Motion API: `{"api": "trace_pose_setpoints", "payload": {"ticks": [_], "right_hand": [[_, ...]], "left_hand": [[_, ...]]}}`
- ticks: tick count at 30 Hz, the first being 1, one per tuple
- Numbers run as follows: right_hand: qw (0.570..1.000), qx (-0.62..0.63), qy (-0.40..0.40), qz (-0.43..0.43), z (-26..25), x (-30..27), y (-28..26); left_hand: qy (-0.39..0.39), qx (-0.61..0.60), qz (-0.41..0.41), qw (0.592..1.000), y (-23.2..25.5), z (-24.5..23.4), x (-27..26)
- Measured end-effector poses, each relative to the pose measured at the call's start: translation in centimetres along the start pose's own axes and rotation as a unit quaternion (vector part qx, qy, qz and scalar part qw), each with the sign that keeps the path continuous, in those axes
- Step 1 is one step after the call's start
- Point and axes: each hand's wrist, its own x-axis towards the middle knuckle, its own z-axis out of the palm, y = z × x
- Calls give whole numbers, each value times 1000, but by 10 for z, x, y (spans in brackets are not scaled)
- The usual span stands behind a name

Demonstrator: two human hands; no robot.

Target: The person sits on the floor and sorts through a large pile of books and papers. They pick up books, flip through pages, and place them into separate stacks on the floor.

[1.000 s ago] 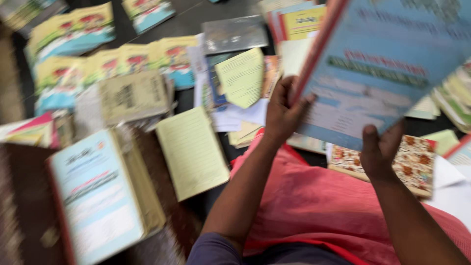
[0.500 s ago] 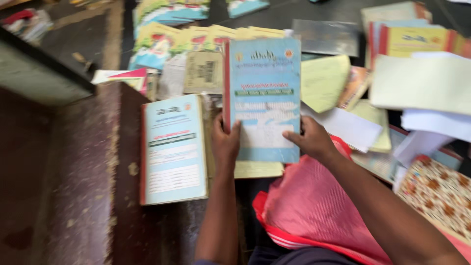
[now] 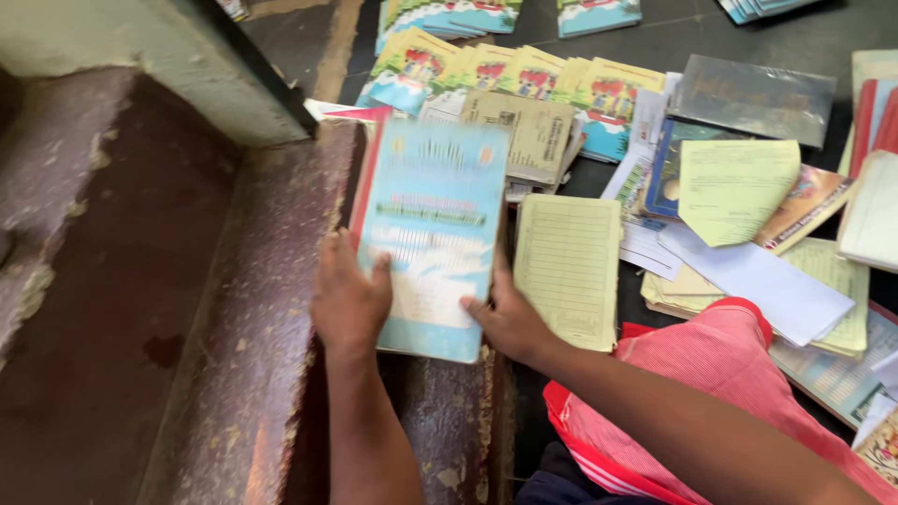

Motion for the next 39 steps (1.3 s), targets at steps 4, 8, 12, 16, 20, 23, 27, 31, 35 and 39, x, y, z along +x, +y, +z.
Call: {"api": "trace_pose_setpoints", "payload": {"ticks": [4,8,12,16,20,23,27,31,35,39], "right_hand": [[988,-130,-48,70,12,11,24],[971,-58,-72,220,4,8,20],[972,-80,-19,218,13,9,-7],[969,-96,-31,227,12,6,-21],[938,-305,-66,152,2,7,-17],[938,-309,-31,151,-12,6,2],[977,-191,53,82,-29,-10,49],[982,-142,83,92,-44,-25,97],[985,-100,89,113,-57,-40,118],[982,-61,110,139,-63,-46,117]], "left_hand": [[-102,80,40,991,-28,66,-10],[-34,1,73,997,-42,94,-39],[101,-37,175,979,-31,80,-79],[209,-317,77,922,-8,86,-154],[22,-592,-330,735,13,107,-185],[22,-623,-367,690,10,122,-167],[155,-759,-389,499,34,142,-112],[186,-730,-403,521,46,135,-105],[165,-710,-395,559,42,130,-110],[149,-703,-396,572,40,132,-108]]}}
